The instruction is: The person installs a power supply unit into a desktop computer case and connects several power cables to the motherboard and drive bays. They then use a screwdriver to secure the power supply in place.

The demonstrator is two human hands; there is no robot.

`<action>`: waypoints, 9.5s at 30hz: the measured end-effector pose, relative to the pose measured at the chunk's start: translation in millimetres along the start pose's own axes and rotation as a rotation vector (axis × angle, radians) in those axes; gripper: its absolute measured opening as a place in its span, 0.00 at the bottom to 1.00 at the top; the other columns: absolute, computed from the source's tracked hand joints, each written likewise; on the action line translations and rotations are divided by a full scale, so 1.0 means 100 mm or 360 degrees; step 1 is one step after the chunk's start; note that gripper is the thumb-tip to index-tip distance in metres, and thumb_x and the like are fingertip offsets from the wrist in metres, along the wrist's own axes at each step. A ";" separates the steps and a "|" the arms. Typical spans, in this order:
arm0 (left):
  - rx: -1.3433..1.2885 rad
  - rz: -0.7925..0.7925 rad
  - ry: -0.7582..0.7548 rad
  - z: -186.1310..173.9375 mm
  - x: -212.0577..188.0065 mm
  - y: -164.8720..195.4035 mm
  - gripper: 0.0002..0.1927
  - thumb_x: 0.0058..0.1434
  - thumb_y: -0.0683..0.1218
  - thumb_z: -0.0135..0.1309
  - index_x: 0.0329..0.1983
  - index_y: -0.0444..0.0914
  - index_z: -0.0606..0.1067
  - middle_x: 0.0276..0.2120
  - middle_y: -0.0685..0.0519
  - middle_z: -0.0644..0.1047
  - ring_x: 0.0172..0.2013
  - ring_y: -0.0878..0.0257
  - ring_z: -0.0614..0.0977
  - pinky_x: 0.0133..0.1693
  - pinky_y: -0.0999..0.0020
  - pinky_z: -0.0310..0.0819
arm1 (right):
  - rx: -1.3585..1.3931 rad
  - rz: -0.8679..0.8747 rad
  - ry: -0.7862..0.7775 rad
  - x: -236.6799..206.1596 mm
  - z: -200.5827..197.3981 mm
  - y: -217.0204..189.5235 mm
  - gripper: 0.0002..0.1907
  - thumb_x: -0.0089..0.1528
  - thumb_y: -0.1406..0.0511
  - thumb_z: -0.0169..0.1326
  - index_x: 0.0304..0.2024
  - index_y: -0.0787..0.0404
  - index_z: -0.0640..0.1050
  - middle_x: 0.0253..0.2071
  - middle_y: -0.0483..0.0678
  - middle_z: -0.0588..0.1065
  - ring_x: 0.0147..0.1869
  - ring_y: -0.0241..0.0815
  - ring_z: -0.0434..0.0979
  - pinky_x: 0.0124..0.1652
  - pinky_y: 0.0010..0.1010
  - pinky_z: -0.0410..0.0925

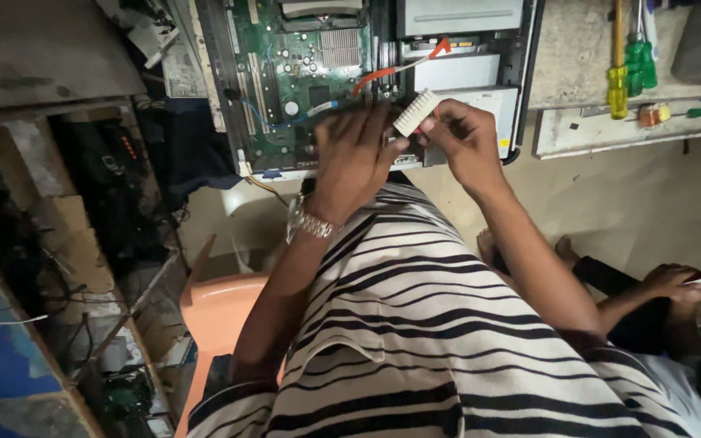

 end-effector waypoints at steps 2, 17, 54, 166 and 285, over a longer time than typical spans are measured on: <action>0.0103 -0.0043 -0.0130 0.03 -0.13 -0.04 0.21 0.61 0.53 0.57 0.50 0.33 0.78 0.38 0.47 0.78 0.38 0.51 0.80 0.45 0.53 0.64 | 0.0100 0.0037 0.0072 0.03 -0.02 0.00 0.06 0.69 0.69 0.55 0.40 0.67 0.79 0.33 0.42 0.77 0.36 0.28 0.75 0.39 0.21 0.69; -0.0121 0.0184 -0.0659 0.29 -0.65 0.41 0.12 0.63 0.45 0.50 0.43 0.31 0.77 0.30 0.45 0.81 0.27 0.54 0.82 0.40 0.55 0.71 | -0.2062 -0.0254 -0.0311 0.62 0.36 -0.18 0.09 0.64 0.61 0.59 0.34 0.59 0.83 0.27 0.57 0.79 0.33 0.60 0.78 0.43 0.51 0.66; -0.0386 -0.0534 -0.0049 0.89 -0.39 -0.41 0.09 0.53 0.45 0.57 0.37 0.43 0.73 0.32 0.49 0.76 0.36 0.48 0.79 0.36 0.45 0.69 | -0.2399 -0.0104 -0.0318 0.82 0.31 0.31 0.12 0.60 0.55 0.57 0.39 0.54 0.83 0.35 0.57 0.80 0.39 0.62 0.79 0.47 0.59 0.57; -0.0309 -0.0616 -0.0934 0.21 0.03 -0.57 0.15 0.58 0.53 0.60 0.25 0.37 0.79 0.22 0.47 0.80 0.24 0.55 0.82 0.28 0.56 0.73 | -0.0709 -0.1078 -0.0539 -0.35 0.04 -0.35 0.13 0.60 0.80 0.51 0.46 0.67 0.76 0.52 0.55 0.75 0.54 0.53 0.80 0.53 0.36 0.73; -0.1464 -0.1334 0.0153 1.40 0.28 -0.89 0.14 0.57 0.35 0.63 0.30 0.35 0.68 0.21 0.55 0.73 0.18 0.69 0.71 0.18 0.70 0.63 | -0.1194 0.0042 0.0438 0.74 -0.09 0.36 0.10 0.62 0.57 0.55 0.36 0.51 0.85 0.32 0.46 0.81 0.41 0.46 0.79 0.53 0.46 0.54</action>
Point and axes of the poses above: each hand's wrist, its own x-axis towards the middle knuckle, its own z-axis out of the palm, y = z × x, the point moved 6 cm from there along x, towards the middle knuckle
